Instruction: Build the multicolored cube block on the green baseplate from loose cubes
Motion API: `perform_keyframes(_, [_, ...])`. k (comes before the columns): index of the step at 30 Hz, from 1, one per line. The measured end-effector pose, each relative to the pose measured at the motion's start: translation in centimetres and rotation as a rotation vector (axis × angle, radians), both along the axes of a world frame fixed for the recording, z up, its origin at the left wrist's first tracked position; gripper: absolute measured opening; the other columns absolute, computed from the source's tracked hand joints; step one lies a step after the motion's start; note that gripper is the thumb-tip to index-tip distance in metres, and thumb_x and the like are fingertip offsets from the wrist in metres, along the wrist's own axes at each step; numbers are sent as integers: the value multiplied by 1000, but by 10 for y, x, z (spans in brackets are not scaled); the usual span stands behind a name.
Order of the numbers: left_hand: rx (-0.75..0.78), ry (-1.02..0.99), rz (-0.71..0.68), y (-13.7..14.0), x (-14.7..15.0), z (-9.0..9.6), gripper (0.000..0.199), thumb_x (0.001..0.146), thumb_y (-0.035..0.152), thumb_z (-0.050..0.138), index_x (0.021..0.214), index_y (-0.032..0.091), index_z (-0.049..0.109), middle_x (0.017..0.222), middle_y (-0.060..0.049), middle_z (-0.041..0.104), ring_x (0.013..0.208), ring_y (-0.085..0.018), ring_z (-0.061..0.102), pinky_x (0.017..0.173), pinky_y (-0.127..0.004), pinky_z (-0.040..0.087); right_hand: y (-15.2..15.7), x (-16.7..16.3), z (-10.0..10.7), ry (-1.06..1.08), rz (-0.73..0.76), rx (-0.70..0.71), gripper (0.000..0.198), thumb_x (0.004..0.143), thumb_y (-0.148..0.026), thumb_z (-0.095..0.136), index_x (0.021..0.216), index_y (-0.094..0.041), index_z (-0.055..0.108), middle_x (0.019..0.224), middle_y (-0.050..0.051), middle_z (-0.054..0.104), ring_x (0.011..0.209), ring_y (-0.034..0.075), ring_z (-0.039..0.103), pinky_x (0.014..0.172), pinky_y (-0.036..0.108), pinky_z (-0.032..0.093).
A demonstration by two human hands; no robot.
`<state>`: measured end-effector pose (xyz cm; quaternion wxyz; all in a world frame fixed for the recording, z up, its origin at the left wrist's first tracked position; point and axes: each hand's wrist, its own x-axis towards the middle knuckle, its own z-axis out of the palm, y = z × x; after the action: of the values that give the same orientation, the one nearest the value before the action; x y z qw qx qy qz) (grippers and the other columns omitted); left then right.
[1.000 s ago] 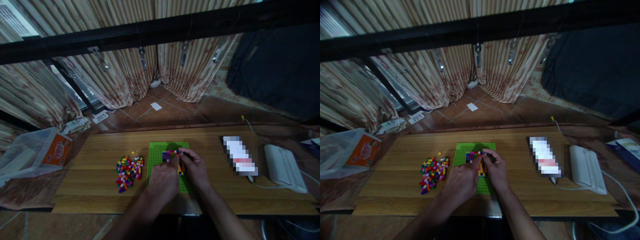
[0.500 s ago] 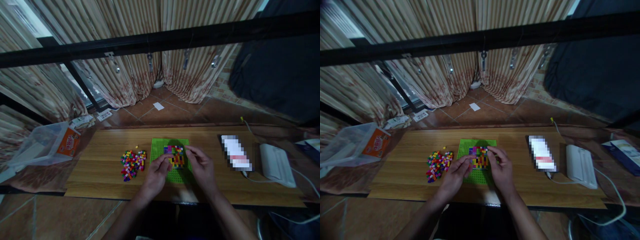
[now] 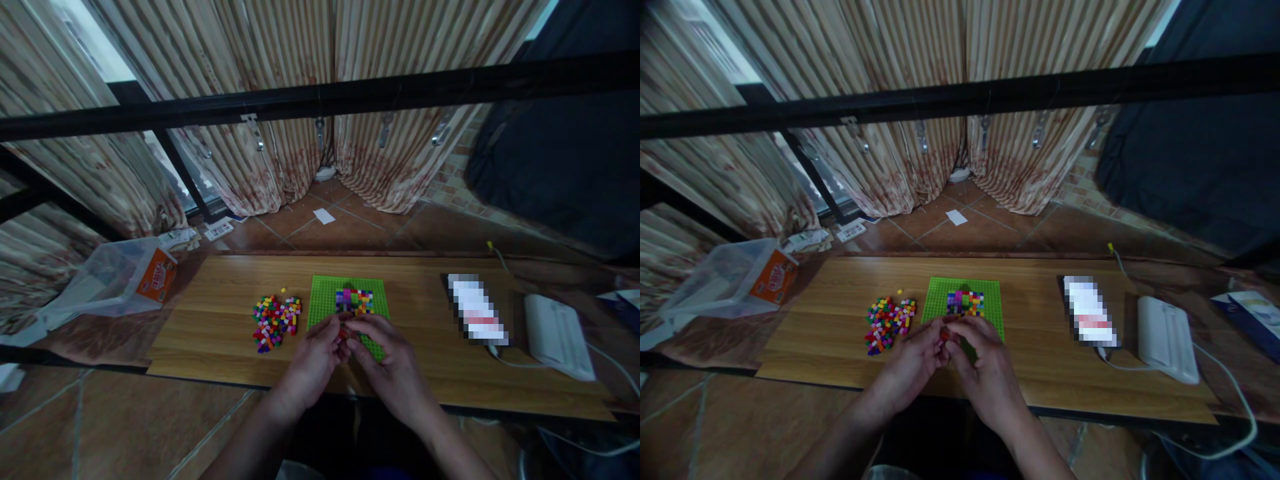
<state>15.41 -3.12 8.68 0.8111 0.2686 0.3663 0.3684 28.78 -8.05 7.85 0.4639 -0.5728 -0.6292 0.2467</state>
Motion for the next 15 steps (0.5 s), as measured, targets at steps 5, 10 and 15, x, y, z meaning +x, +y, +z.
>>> perform_keyframes(5, [101,110,-102,-9,-5,-4,42,77,51,67,96,13,65,76,0,57,61,-7,49,55,-21,36,-4,1,6,-93,79,-81,18,91,-25,54,101,-28,68,111,5,62,107,20,58,91,38,49])
perform_keyframes(10, [164,182,-183,-25,-11,-7,49,81,55,60,107,14,61,71,2,53,55,-7,43,52,-21,31,-15,0,9,-132,263,-123,18,92,-22,51,88,-26,68,102,3,62,100,18,59,85,32,50])
perform_keyframes(15, [208,221,-242,-38,-21,-10,47,81,60,54,81,13,59,58,3,50,50,-8,44,49,-22,30,-29,4,-2,-120,262,-143,18,95,-27,47,89,-25,64,90,2,64,85,16,62,73,27,50])
